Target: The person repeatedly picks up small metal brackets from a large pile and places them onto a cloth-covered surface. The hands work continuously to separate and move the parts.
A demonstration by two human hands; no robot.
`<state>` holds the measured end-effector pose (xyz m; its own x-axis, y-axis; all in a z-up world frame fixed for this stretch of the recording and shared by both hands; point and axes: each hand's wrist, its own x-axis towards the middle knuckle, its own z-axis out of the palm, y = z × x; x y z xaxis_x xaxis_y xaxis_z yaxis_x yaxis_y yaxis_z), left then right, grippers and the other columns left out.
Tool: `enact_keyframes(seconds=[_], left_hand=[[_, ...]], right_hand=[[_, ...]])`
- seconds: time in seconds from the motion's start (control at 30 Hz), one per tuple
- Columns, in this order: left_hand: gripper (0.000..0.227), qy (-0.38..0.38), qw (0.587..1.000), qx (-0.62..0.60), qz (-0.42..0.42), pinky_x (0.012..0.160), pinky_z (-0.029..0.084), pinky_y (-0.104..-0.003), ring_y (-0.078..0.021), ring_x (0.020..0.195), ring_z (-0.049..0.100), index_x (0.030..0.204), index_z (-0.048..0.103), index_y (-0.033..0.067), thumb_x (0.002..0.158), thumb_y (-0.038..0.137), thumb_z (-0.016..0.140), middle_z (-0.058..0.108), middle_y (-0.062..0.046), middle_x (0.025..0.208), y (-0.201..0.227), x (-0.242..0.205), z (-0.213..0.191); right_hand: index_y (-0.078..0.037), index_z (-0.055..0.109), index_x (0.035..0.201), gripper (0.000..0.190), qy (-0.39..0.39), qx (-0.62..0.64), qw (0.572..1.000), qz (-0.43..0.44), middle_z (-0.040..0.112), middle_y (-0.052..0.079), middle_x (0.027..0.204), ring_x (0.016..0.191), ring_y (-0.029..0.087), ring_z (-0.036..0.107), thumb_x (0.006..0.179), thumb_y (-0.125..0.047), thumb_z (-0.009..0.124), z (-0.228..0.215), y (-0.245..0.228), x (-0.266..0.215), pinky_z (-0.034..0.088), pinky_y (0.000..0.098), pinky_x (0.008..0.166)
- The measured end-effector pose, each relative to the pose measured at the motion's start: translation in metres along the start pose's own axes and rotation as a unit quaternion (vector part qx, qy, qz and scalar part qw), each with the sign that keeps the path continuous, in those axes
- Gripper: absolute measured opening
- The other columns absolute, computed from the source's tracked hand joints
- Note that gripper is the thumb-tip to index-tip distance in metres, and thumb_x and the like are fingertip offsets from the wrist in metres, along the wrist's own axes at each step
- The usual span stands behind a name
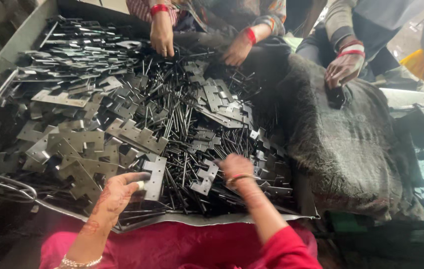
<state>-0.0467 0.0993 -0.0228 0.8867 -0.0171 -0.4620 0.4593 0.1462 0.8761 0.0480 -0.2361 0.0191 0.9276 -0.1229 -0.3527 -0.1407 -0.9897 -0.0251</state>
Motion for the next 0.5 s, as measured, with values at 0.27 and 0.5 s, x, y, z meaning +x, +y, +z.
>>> enact_keyframes(seconds=[0.27,0.5], left_hand=[[0.040,-0.002,0.996,0.005,0.089,0.087,0.054,-0.028,-0.0153,0.097,0.070,0.123,0.075,0.0050,0.083,0.000,0.068,0.077,-0.011,0.115,0.036,-0.052,-0.011],[0.025,0.187,0.897,0.253,0.312,0.082,0.052,-0.029,-0.0168,0.093,0.069,0.113,0.080,0.0123,0.088,0.014,0.075,0.074,-0.006,0.100,0.059,-0.072,-0.019]], right_hand=[[-0.005,0.073,0.114,0.038,0.083,0.401,0.912,0.037,0.073,0.019,0.102,0.094,0.037,0.068,0.090,-0.034,0.078,0.085,-0.003,0.029,0.052,0.0433,0.080],[-0.008,0.071,0.117,0.025,0.121,0.858,0.499,0.027,0.073,0.014,0.095,0.074,0.030,0.060,0.098,-0.025,0.069,0.057,0.010,-0.011,0.047,0.0401,0.064]])
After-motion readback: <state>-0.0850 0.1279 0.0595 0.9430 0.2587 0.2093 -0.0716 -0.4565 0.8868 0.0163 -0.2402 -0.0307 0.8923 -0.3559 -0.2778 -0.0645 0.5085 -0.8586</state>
